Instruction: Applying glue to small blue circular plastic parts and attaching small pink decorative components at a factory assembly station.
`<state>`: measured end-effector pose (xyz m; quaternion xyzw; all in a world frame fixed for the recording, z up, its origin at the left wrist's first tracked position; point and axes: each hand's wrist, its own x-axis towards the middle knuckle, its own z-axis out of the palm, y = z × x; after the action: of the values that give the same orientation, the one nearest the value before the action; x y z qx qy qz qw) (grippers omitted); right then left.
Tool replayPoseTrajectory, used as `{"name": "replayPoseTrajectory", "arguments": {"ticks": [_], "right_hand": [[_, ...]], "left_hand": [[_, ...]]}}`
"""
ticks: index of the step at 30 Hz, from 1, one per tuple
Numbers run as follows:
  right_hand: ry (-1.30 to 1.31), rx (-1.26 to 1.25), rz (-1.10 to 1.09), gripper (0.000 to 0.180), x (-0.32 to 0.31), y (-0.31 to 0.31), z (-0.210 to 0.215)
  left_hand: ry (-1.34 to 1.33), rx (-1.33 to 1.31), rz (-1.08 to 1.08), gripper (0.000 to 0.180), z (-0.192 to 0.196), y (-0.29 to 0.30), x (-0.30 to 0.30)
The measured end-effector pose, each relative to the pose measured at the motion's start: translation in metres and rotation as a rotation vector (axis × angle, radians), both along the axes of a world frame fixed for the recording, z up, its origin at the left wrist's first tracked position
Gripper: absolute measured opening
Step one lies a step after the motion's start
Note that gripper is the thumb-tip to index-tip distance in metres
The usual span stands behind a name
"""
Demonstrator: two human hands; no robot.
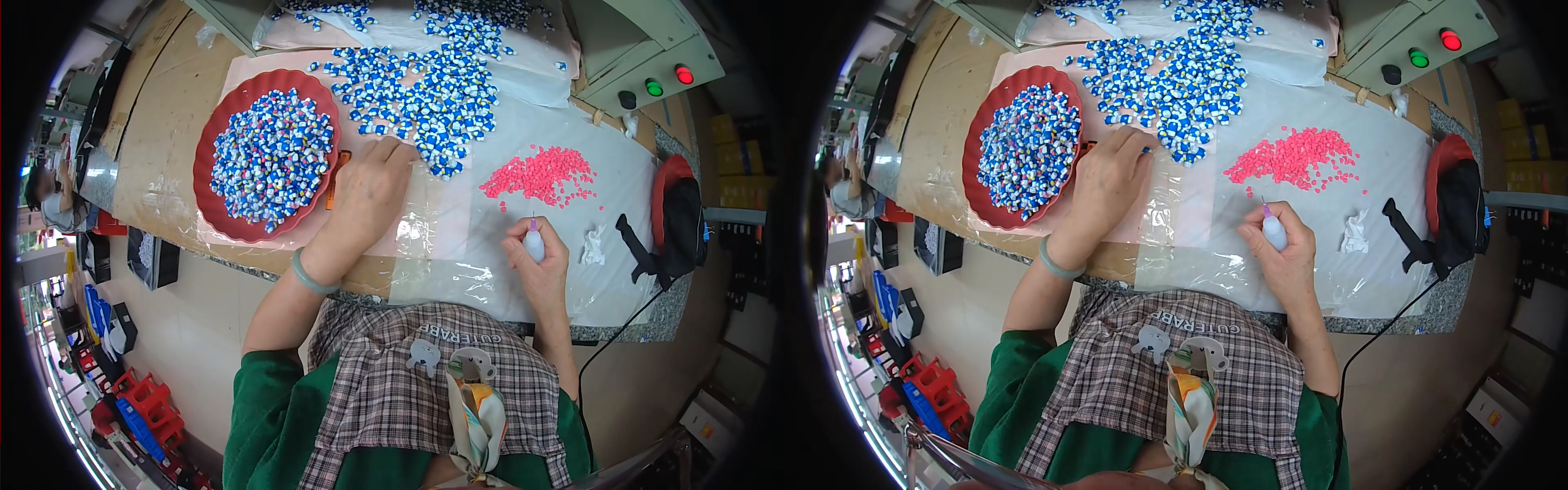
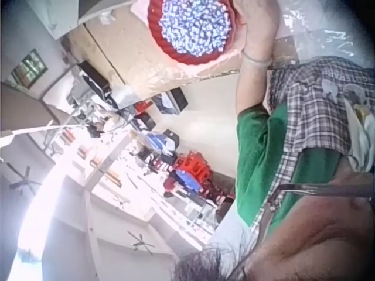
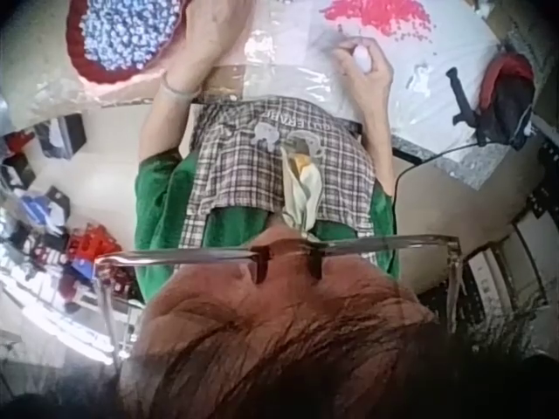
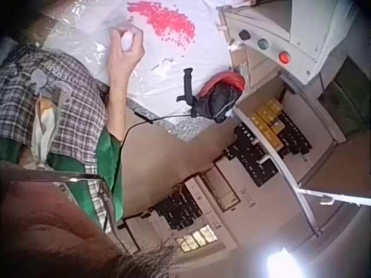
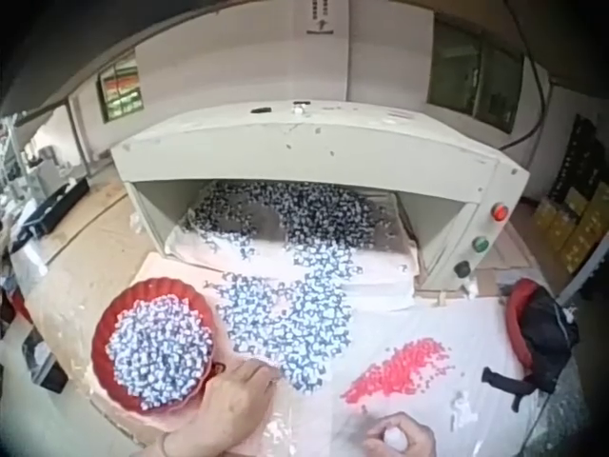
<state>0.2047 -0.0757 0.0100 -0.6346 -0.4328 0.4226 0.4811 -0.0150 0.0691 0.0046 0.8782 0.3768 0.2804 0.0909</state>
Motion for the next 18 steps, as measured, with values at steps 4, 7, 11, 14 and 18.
{"name": "replayPoseTrajectory", "arguments": {"ticks": [4,7,11,14,18], "right_hand": [[0.124,0.073,0.015,0.020,0.003,0.001,-0.002],[0.345,0.080,0.007,0.023,0.001,0.004,0.012],[0.297,0.174,0.074,0.022,0.004,0.006,0.013],[0.109,0.234,0.069,0.025,0.007,0.003,0.012],[0.227,0.275,-0.080,0.037,0.004,0.000,0.016]], "left_hand": [[-0.462,-0.769,-0.068,0.014,0.004,-0.016,-0.010],[-0.759,-1.271,-0.172,0.015,0.008,-0.028,-0.015],[-0.921,-1.455,-0.156,0.018,0.007,-0.050,-0.006],[-0.944,-1.538,-0.240,0.018,0.000,-0.058,0.000],[-0.982,-1.592,-0.230,0.018,0.003,-0.061,0.007]]}}
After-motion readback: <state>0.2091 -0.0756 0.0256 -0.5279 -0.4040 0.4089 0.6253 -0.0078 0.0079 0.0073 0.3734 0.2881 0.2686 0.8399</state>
